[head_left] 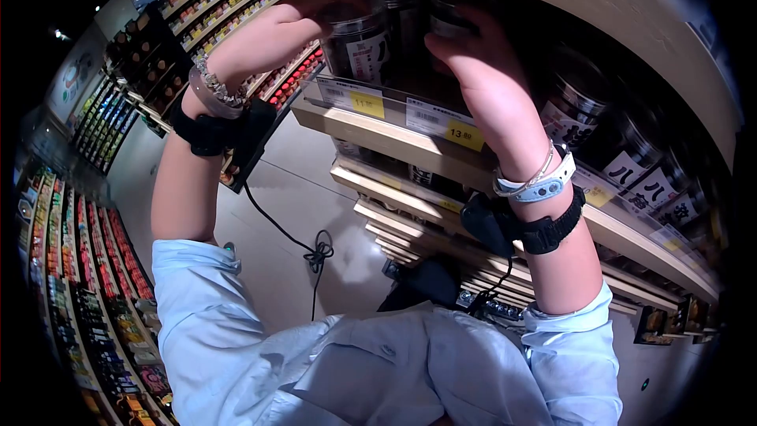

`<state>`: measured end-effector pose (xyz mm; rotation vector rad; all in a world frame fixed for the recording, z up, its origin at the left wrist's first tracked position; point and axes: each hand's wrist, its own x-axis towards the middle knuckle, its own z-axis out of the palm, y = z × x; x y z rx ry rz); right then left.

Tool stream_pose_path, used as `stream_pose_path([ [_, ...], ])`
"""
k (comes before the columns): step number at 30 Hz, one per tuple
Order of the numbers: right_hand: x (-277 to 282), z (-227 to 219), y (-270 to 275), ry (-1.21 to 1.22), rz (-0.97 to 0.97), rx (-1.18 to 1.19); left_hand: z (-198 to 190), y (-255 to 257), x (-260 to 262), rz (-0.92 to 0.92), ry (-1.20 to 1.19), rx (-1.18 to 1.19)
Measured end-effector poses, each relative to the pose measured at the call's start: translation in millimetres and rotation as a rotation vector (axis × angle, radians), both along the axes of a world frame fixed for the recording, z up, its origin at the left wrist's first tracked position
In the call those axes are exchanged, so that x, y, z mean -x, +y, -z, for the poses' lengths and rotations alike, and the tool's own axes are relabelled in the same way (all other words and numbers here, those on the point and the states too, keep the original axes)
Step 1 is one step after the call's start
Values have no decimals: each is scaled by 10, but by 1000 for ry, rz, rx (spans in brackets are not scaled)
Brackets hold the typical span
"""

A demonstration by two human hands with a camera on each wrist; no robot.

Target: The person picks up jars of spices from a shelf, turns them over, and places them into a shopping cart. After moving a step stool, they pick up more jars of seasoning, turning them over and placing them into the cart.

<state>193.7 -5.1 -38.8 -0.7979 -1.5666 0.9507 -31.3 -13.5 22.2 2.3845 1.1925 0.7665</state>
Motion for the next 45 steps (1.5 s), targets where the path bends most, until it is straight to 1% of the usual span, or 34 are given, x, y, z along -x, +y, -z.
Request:
stream_pose_path([
  [1, 5, 21, 24, 1, 1, -1, 9, 11, -1, 1, 1, -1],
  [3, 21, 72, 69, 108, -17, -40, 63, 57, -8, 41, -103, -5],
  [4, 16, 76, 78, 108, -16, -42, 113, 85, -58, -6, -165, -96],
  [5, 11, 75, 83, 95, -16, -41, 142, 85, -96, -4, -165, -98],
  [7, 5, 76, 87, 81, -14, -41, 120, -71, -331, -316, 3, -237],
  [8, 5, 78, 89, 88, -17, -43, 138, -31, -326, -316, 118, -336],
  [9, 9, 63, 76, 94, -20, -46, 135, -24, -320, -316, 117, -337],
  [11, 2, 25, 10, 89, -24, -10, 127, -25, -284, -304, 236, -385],
  [13, 10, 20, 6, 88, -28, 27, 84, -65, -215, -258, 225, -355],
  [15, 34, 62, 95, 209, -19, -20, 59, -85, -142, -212, 215, -325],
  [17, -1, 66, 154, 226, -31, -73, 53, -72, -82, -160, 184, -273],
  [19, 6, 64, 146, 241, -43, -125, 52, -59, -42, -159, 197, -271],
  [21, 57, 77, 112, 403, 120, -189, 57, -37, -24, -160, 209, -269],
  [22, 73, 93, 128, 402, 118, -190, 63, -26, -16, -114, 197, -298],
  [23, 92, 117, 162, 380, 187, -172, 66, -27, -13, -68, 184, -328],
  [24, 104, 96, 148, 359, 256, -154, 65, -38, -21, -69, 182, -330],
  [25, 84, 78, 119, 358, 257, -156, 64, -51, -35, -63, 146, -296],
  [27, 21, 49, 9, -28, 264, -268, 61, -76, -49, -52, 112, -263],
  [28, 45, 64, -79, -64, 231, -387, 56, -81, -50, -27, 128, -291],
  [29, 74, 91, -207, -201, 286, -553, 37, -83, -55, -2, 144, -322],
  [30, 86, 68, -405, -333, 179, -508, 25, -107, -97, 24, 93, -360],
  [31, 129, 106, -530, -375, 252, -806, 42, -115, -170, 60, 68, -479],
  [32, 143, 156, -688, -425, 193, -937, 26, -169, -227, 0, 129, -433],
  [33, 147, 212, -892, -436, 102, -946, 5, -227, -333, -60, 189, -385],
  [34, 159, 294, -1035, -462, -1, -965, 16, -217, -416, -69, 254, -403],
  [35, 114, 248, -1251, -538, -137, -857, 27, -205, -493, -65, 251, -401],
  [37, 74, 364, -1456, -516, -282, -794, 36, -164, -667, -85, 284, -419],
  [38, 24, 412, -1522, -526, -318, -778, 7, -153, -779, -157, 295, -277],
  [39, -38, 460, -1575, -536, -354, -761, 26, -39, -851, -156, 297, -275],
  [41, -152, 621, -1616, -573, -395, -733, 111, 288, -959, -84, 347, -402],
  [42, -224, 689, -1624, -617, -476, -680, 133, 337, -1017, -83, 348, -399],
  [43, -296, 765, -1628, -660, -556, -627, 146, 366, -1070, -125, 421, -525],
  [44, -382, 860, -1621, -658, -556, -626, 152, 400, -1130, -167, 492, -653],
  [45, -475, 971, -1611, -689, -538, -529, 146, 456, -1188, -165, 494, -651],
])
